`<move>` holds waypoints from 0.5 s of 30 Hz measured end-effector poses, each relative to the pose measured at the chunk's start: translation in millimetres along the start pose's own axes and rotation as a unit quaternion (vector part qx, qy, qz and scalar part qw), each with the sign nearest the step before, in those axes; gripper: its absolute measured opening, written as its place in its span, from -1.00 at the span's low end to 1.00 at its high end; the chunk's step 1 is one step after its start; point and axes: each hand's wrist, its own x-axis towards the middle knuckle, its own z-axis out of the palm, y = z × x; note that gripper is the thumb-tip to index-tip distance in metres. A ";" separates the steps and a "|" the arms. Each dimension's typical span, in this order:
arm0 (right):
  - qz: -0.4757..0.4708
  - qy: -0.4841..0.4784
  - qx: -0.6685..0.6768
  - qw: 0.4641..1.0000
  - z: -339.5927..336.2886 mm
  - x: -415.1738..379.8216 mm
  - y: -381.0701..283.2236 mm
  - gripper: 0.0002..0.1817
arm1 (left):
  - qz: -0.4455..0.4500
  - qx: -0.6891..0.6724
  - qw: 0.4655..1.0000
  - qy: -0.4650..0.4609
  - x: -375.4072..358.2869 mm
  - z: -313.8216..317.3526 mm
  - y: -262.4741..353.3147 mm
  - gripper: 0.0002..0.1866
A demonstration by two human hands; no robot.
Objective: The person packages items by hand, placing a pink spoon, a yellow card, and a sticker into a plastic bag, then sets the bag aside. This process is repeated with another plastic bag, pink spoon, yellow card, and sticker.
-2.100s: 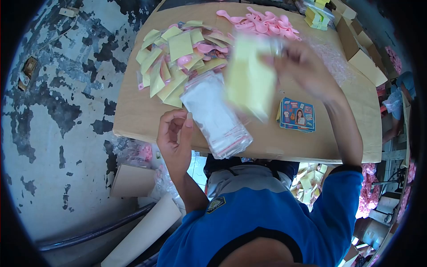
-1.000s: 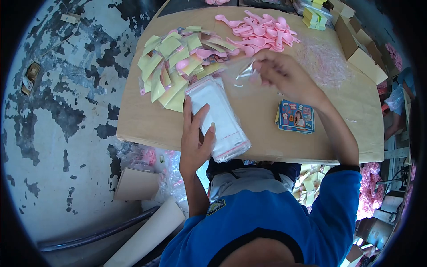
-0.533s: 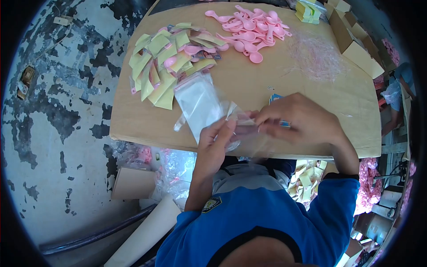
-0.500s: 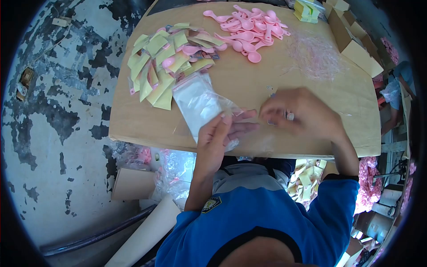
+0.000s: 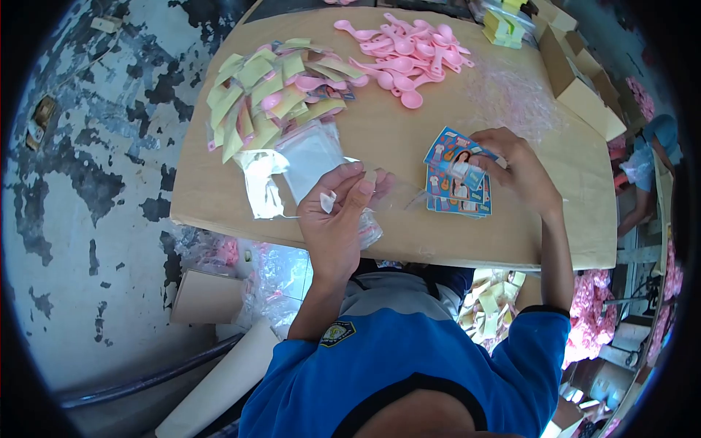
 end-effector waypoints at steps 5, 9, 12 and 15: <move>0.187 -0.050 0.148 0.970 -7.9 4.7 -38.9 -0.77 | 0.050 -0.016 0.998 0.030 4.8 -5.3 -3.0 -0.68; 0.072 -0.068 0.033 0.995 -2.8 -0.5 -25.3 -0.77 | 0.062 -0.026 0.997 0.032 8.1 -6.1 -0.1 -0.61; -0.076 0.041 -0.092 0.992 5.6 3.9 -18.3 -0.78 | 0.050 -0.035 0.997 0.039 10.6 -2.8 4.2 -0.56; 0.005 0.044 0.002 0.999 11.0 4.2 -22.5 -0.79 | 0.040 -0.040 0.997 0.047 11.5 -2.0 4.2 -0.53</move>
